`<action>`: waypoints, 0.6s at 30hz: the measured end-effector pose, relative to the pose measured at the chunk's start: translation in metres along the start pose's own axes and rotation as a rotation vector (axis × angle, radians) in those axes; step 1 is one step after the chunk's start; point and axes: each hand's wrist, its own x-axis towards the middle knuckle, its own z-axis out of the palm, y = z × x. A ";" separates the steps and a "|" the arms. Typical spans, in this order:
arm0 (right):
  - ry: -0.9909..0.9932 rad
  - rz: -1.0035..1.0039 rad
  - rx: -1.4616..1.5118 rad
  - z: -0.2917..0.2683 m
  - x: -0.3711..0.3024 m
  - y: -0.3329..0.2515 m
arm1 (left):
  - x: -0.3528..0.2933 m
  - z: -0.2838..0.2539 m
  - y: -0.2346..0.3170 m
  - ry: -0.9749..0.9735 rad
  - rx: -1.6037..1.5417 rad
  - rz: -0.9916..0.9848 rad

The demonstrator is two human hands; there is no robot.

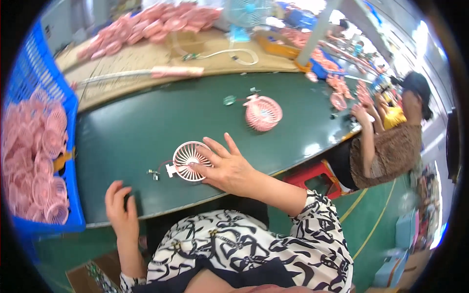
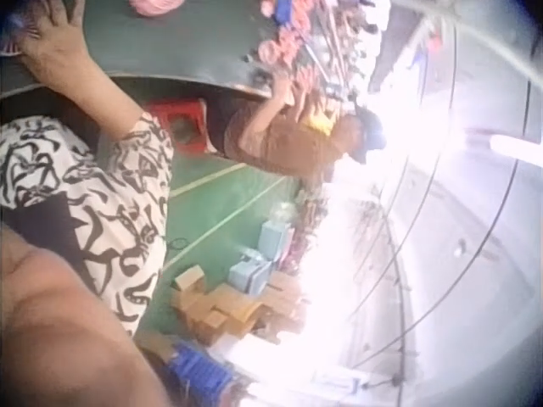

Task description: The person assembles mini fans by fitting motor and circuit units into plastic fan covers by hand. The person also retrieves electronic components from a box onto the workstation and pulls additional fan covers from a large bin using a reacher tool.

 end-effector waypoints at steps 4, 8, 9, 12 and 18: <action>0.013 0.084 -0.141 -0.024 -0.028 0.054 | -0.006 -0.004 0.003 0.011 0.049 0.017; 0.108 0.220 -0.366 -0.035 -0.072 0.122 | 0.002 0.007 0.019 -0.010 0.152 0.045; 0.081 0.304 -0.385 -0.036 -0.085 0.139 | 0.004 0.010 0.018 -0.013 0.151 0.066; 0.039 0.469 -0.506 -0.045 -0.129 0.193 | 0.004 0.016 0.020 -0.030 0.155 0.072; 0.243 0.769 -0.548 -0.069 -0.186 0.259 | -0.001 0.047 0.031 -0.079 0.247 0.130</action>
